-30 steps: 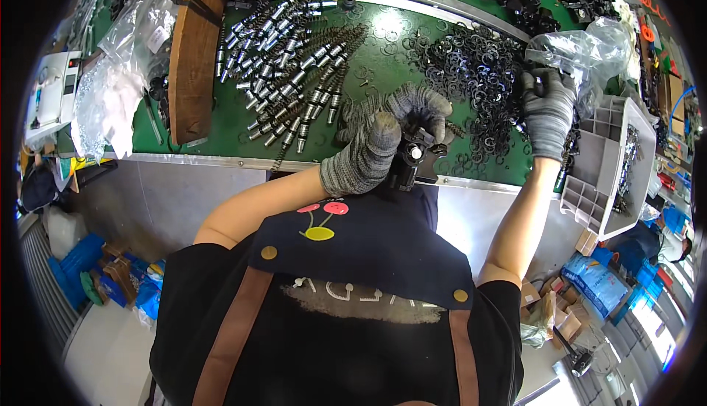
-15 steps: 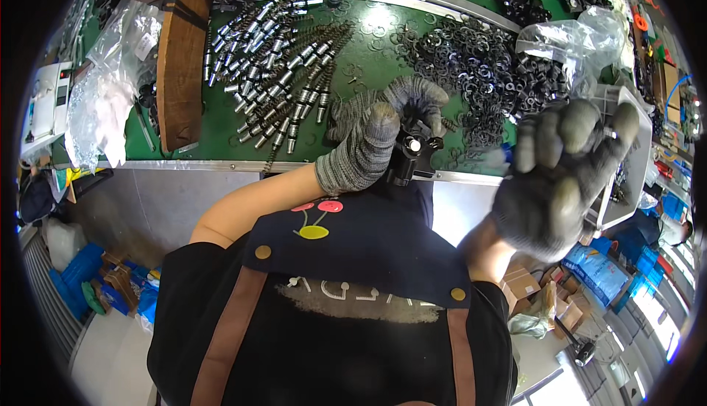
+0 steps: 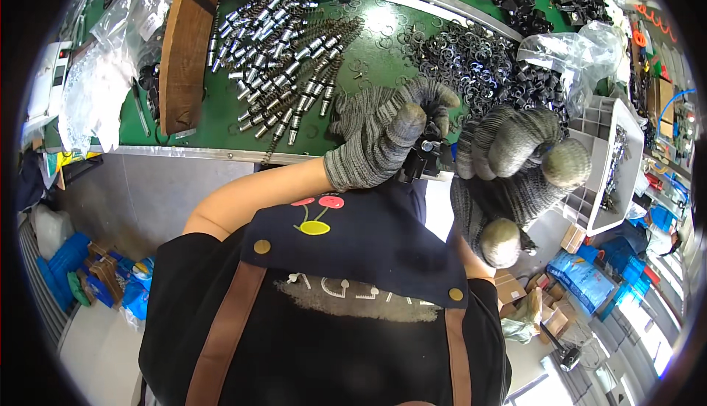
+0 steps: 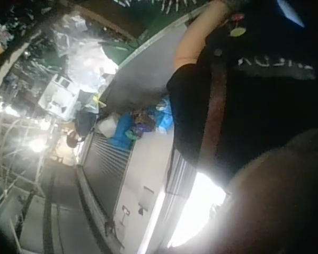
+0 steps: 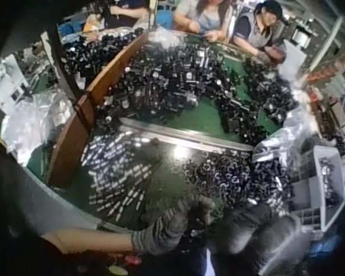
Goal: The person assembles mechanical components by inserting springs and pins into housings, fitting retaining clips using pliers, and placing the assembled units on the table.
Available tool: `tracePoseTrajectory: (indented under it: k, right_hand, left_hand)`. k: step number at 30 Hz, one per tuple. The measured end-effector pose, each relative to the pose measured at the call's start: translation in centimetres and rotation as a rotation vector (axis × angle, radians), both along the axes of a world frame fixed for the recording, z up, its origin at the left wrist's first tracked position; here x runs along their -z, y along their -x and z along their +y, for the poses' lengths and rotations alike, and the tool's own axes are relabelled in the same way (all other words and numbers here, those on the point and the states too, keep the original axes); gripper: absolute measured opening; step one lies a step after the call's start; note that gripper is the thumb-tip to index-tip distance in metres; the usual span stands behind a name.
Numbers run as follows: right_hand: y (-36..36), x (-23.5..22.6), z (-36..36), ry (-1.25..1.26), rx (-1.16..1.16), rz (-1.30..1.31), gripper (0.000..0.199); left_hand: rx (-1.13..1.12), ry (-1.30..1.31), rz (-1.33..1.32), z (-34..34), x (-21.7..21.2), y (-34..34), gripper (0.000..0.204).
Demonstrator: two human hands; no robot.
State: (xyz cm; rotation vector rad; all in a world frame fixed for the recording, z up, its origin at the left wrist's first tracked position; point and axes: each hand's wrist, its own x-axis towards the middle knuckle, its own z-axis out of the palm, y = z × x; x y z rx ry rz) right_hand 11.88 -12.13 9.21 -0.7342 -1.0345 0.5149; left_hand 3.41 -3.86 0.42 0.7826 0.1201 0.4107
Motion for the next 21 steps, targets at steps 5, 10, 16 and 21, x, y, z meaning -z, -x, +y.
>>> tracePoseTrajectory:
  k: [5, 10, 16, 21]
  right_hand:
    - [0.8, 1.0, 0.4, 0.052, 0.099, 0.031, 0.069]
    - [0.2, 0.6, 0.7, 0.072, 0.14, 0.06, 0.061]
    - [-0.1, -0.7, 0.5, 0.11, 0.15, 0.09, 0.046]
    - [0.4, -2.0, 1.5, 0.134, 0.168, 0.086, 0.039]
  left_hand:
    - [0.012, 0.015, 0.006, -0.1, 0.3, -0.3, 0.067]
    - [-0.056, -0.047, 0.013, 0.0, 0.1, -0.6, 0.064]
    - [0.033, -0.094, 0.1, 0.0, 2.2, -1.0, 0.063]
    - [-0.025, -0.089, -0.141, -0.1, 3.1, -1.0, 0.05]
